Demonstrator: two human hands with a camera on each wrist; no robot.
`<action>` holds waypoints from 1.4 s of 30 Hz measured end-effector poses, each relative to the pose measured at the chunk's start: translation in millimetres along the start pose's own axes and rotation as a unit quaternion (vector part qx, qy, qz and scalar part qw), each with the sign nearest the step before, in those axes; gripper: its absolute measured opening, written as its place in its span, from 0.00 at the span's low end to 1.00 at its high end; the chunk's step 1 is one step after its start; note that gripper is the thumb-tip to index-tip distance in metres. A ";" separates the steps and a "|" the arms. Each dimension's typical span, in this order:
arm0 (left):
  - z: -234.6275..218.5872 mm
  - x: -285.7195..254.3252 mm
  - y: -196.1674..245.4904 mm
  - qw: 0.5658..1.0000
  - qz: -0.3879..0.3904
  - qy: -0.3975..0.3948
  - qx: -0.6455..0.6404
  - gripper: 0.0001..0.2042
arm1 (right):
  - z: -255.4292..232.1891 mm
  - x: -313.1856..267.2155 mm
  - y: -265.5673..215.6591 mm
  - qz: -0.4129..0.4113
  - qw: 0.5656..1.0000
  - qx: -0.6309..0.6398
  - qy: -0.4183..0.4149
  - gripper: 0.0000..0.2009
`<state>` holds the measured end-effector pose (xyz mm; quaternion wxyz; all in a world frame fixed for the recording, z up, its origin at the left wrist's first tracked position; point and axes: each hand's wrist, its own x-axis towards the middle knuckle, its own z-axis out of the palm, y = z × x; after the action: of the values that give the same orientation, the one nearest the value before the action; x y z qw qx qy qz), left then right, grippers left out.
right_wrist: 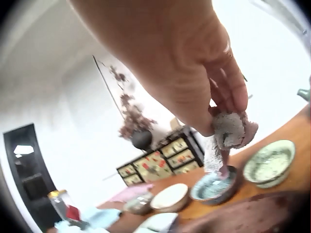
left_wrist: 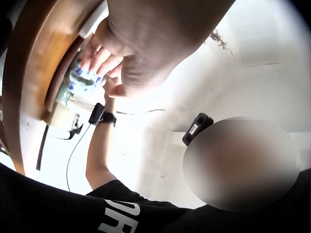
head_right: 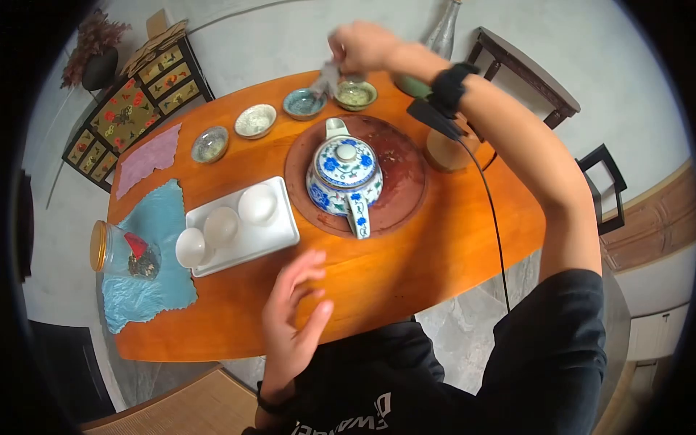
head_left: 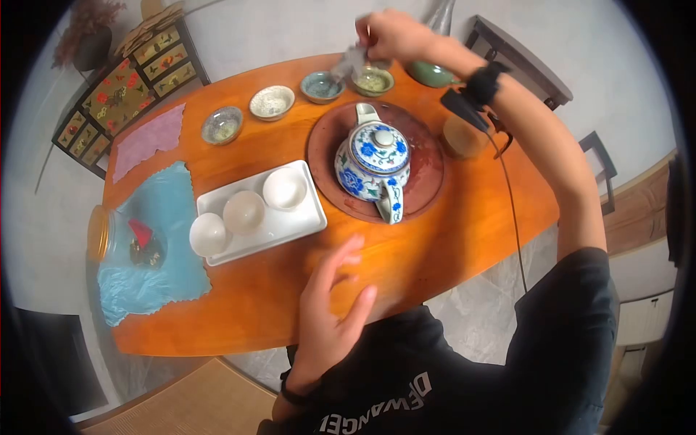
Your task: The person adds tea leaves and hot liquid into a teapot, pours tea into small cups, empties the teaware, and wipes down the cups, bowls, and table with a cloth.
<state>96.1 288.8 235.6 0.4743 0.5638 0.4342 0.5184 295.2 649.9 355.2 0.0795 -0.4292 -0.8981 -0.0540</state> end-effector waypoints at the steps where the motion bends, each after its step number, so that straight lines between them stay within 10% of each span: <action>1: 13.1 8.0 0.6 1.000 0.014 0.016 0.004 0.20 | -18.0 -15.5 -3.7 -0.013 0.996 0.063 0.061 0.15; 6: 47.4 40.5 -24.0 0.989 -0.027 0.028 -0.142 0.28 | -44.5 -148.3 -64.3 0.031 0.901 0.374 0.218 0.22; 8: 54.8 46.0 -26.3 0.981 -0.078 0.010 -0.180 0.26 | -22.8 -205.4 -96.7 0.116 0.745 0.587 0.295 0.19; 10: 62.2 55.0 -19.3 0.983 -0.067 0.023 -0.170 0.24 | 1.4 -247.4 -142.8 0.337 0.427 0.760 0.356 0.19; 12: 63.3 62.2 -18.6 0.987 -0.093 -0.018 -0.131 0.23 | 47.4 -300.3 -156.0 0.207 0.233 0.893 0.324 0.22; 14: 60.8 64.3 -18.3 0.990 -0.095 -0.024 -0.102 0.19 | 51.8 -309.9 -174.4 0.156 0.185 0.904 0.354 0.18; 18: 43.1 58.6 -8.3 0.998 -0.036 -0.006 0.044 0.09 | 62.4 -311.0 -172.2 0.203 0.140 0.876 0.414 0.16; 22: 40.6 9.3 25.6 0.991 -0.129 -0.016 -0.038 0.08 | 82.3 -282.6 -173.3 0.185 0.365 0.767 0.494 0.20; 25: 37.7 -31.2 42.1 0.988 -0.138 -0.028 -0.065 0.10 | 86.3 -267.0 -190.5 0.158 0.441 0.813 0.347 0.27; 27: 38.9 -49.1 48.4 0.989 -0.126 -0.040 -0.059 0.13 | 80.0 -262.7 -204.1 0.115 0.144 0.961 0.207 0.29; 28: 42.5 -56.7 50.7 0.994 -0.094 0.004 -0.049 0.15 | 80.9 -258.8 -213.7 0.119 0.136 0.959 0.216 0.29; 30: 41.1 -62.2 49.6 0.996 -0.069 0.032 -0.035 0.18 | 81.5 -256.2 -239.7 -0.008 -0.198 0.972 0.123 0.26; 31: 37.5 -62.5 44.5 0.999 -0.018 0.033 -0.017 0.20 | 79.2 -260.3 -247.7 -0.009 -0.203 0.970 0.136 0.26; 33: 39.3 -59.0 40.3 0.997 0.051 0.058 0.030 0.24 | 73.6 -267.6 -262.7 0.114 0.494 0.850 0.140 0.19; 36: 35.7 -53.7 41.9 0.992 0.078 0.095 0.031 0.23 | 69.3 -271.9 -281.5 0.110 0.506 0.841 0.156 0.09; 37: 33.6 -57.8 43.2 0.982 0.075 0.156 0.074 0.20 | 69.2 -273.0 -274.4 0.140 0.685 0.663 0.267 0.06; 39: 17.3 -58.9 44.9 0.985 0.080 0.136 0.075 0.19 | 61.2 -275.2 -250.8 0.171 0.631 0.708 0.268 0.05; 41: 10.1 -63.9 44.4 0.986 0.086 0.121 0.077 0.19 | 53.5 -251.0 -218.4 0.191 0.388 0.823 0.369 0.05; 42: 10.6 -66.9 43.7 0.983 0.073 0.142 0.089 0.23 | 46.9 -243.7 -194.0 0.144 0.476 0.784 0.371 0.04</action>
<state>100.9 214.7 266.9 0.3166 0.5548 0.4987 0.5859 290.3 350.5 257.5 0.7156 -0.2514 -0.3785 0.5305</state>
